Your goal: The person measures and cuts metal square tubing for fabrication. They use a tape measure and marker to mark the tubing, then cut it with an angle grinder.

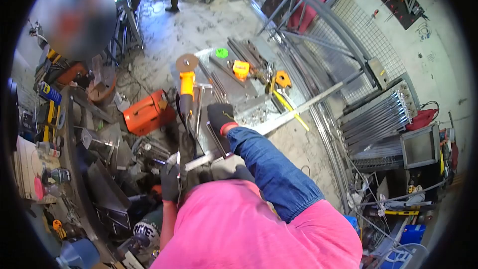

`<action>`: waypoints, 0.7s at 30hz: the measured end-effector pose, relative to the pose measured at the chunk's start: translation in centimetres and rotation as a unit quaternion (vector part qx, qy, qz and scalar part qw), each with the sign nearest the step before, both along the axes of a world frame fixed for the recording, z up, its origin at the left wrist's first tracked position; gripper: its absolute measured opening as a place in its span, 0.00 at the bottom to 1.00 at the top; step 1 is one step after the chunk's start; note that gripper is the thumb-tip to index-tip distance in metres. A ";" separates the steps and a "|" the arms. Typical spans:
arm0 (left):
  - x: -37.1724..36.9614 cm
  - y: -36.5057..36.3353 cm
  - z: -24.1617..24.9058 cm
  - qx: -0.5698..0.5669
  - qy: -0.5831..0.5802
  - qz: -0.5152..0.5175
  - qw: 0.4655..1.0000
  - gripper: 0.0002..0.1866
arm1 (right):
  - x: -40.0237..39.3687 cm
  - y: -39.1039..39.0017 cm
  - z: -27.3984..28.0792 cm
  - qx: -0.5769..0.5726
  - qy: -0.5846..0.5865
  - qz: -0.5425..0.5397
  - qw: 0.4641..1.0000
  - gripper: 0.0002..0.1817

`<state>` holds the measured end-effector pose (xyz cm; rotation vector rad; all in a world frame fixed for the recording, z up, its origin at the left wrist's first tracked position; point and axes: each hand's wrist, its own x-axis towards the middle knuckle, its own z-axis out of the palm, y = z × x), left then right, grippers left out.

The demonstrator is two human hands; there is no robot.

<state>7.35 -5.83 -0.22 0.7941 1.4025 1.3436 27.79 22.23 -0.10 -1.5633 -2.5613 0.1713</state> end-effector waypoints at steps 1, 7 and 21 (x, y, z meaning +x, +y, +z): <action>0.1 -0.1 0.4 -0.040 -0.076 0.013 0.996 0.21 | -0.6 0.4 0.0 -0.023 0.004 -0.021 1.000 0.08; -0.4 -1.1 -4.0 0.016 -0.051 0.059 0.997 0.22 | -0.3 1.5 0.3 -0.069 0.043 -0.029 0.996 0.12; 0.7 0.6 -1.1 -0.031 0.007 0.049 0.998 0.23 | 4.9 -0.7 1.9 -0.232 0.580 -0.097 0.775 0.14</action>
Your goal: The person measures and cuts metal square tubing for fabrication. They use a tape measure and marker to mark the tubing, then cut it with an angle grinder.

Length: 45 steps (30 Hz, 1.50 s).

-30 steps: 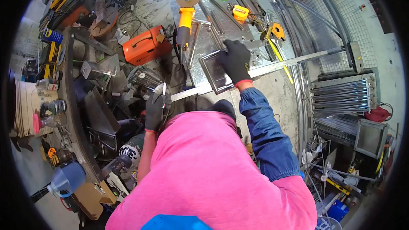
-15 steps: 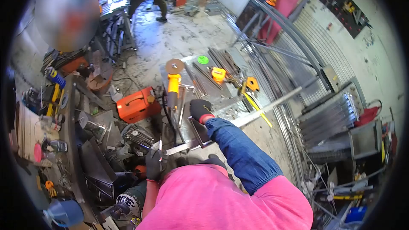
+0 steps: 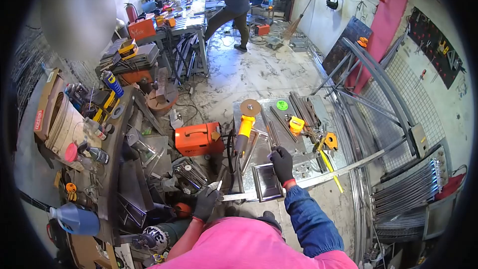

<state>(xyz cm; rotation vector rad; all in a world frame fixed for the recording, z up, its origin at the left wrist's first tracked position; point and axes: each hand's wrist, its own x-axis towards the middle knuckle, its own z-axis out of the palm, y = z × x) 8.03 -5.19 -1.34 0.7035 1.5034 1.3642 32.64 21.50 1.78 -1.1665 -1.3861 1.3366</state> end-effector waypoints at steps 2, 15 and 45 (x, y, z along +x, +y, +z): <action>0.3 -0.1 1.4 0.006 0.053 0.000 0.999 0.22 | 0.8 -1.9 -0.3 -0.003 0.026 0.019 0.999 0.13; 0.6 0.2 4.5 0.002 0.134 -0.122 0.983 0.19 | 4.0 -11.7 -0.5 -0.200 0.184 0.013 0.962 0.18; 2.2 0.9 4.3 0.005 0.192 -0.218 0.957 0.14 | 0.1 -15.7 3.3 -0.126 -0.075 0.234 0.961 0.13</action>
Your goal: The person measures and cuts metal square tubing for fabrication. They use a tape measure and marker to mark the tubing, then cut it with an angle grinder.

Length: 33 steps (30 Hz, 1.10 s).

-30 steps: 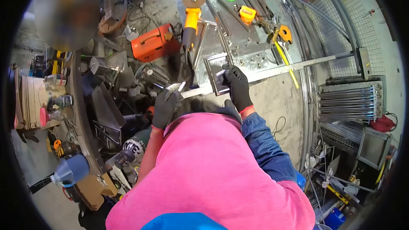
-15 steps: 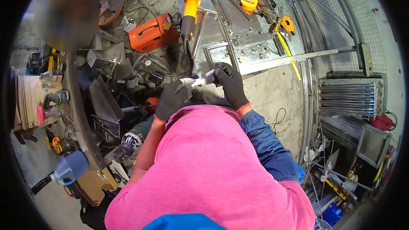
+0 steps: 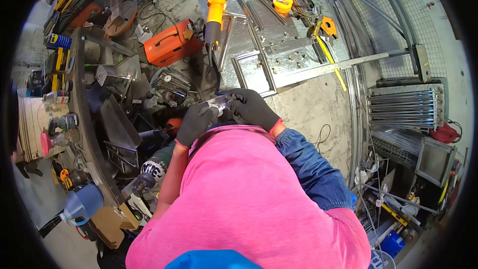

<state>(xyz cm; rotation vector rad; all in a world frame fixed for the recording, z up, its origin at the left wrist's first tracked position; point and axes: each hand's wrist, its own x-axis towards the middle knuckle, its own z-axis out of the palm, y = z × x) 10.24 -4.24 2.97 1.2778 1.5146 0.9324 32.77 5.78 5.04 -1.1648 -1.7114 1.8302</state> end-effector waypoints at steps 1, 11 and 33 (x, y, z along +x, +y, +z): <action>0.2 0.0 0.2 0.041 0.047 -0.006 0.998 0.14 | 0.0 -0.1 0.0 -0.007 -0.022 0.008 1.000 0.12; 1.1 1.5 3.6 0.105 0.285 -0.083 0.949 0.16 | 0.6 0.2 -0.6 -0.144 -0.007 -0.037 0.989 0.06; 0.1 0.8 4.1 0.075 0.276 -0.124 0.950 0.10 | 4.7 -1.4 1.2 -0.100 0.027 -0.059 0.993 0.14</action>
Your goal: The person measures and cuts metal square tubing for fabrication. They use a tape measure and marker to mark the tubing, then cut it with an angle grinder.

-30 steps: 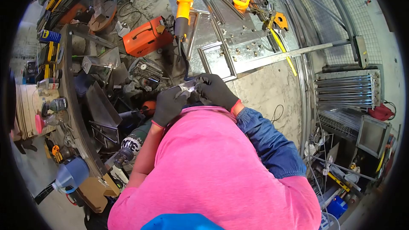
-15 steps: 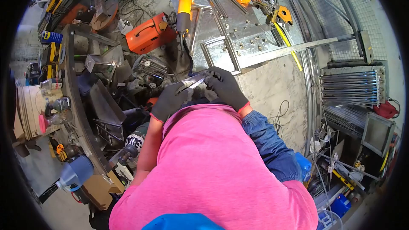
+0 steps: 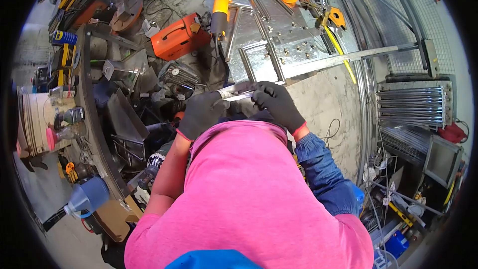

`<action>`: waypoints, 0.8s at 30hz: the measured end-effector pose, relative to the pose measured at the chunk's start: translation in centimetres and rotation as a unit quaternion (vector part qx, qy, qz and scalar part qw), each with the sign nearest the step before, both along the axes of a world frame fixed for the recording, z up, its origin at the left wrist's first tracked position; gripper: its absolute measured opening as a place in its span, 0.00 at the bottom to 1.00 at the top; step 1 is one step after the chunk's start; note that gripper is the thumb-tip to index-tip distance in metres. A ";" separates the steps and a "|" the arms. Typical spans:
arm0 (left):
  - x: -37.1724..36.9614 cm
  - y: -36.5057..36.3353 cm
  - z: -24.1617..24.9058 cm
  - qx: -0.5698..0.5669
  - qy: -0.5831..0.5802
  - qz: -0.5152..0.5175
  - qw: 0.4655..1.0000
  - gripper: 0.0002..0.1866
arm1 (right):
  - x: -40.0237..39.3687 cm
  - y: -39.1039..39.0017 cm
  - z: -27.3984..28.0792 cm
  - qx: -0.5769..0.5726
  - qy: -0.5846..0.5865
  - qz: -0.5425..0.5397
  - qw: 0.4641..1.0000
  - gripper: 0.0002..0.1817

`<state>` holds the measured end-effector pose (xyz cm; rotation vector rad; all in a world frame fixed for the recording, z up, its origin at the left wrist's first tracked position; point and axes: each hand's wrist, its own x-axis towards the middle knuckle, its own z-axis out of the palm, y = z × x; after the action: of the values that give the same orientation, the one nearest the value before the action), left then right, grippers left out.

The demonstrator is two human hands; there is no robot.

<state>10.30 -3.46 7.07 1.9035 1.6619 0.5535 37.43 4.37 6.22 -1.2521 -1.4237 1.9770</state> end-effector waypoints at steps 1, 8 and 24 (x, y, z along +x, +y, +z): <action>-0.4 -0.1 -0.4 -0.003 0.001 0.003 1.000 0.10 | 0.0 0.1 0.8 0.003 0.007 -0.051 0.999 0.16; -7.2 -4.1 -4.8 0.022 -0.360 0.352 0.864 0.14 | 6.3 0.7 -5.8 -0.045 -0.049 -0.325 0.943 0.23; -5.2 -6.2 -11.1 -0.126 -0.533 0.395 0.738 0.12 | 5.3 3.0 -6.7 -0.278 0.188 -0.142 0.931 0.28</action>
<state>5.13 -9.71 -4.05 0.3186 1.4634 1.3300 42.70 7.41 -0.47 -1.1180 -0.4773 2.3210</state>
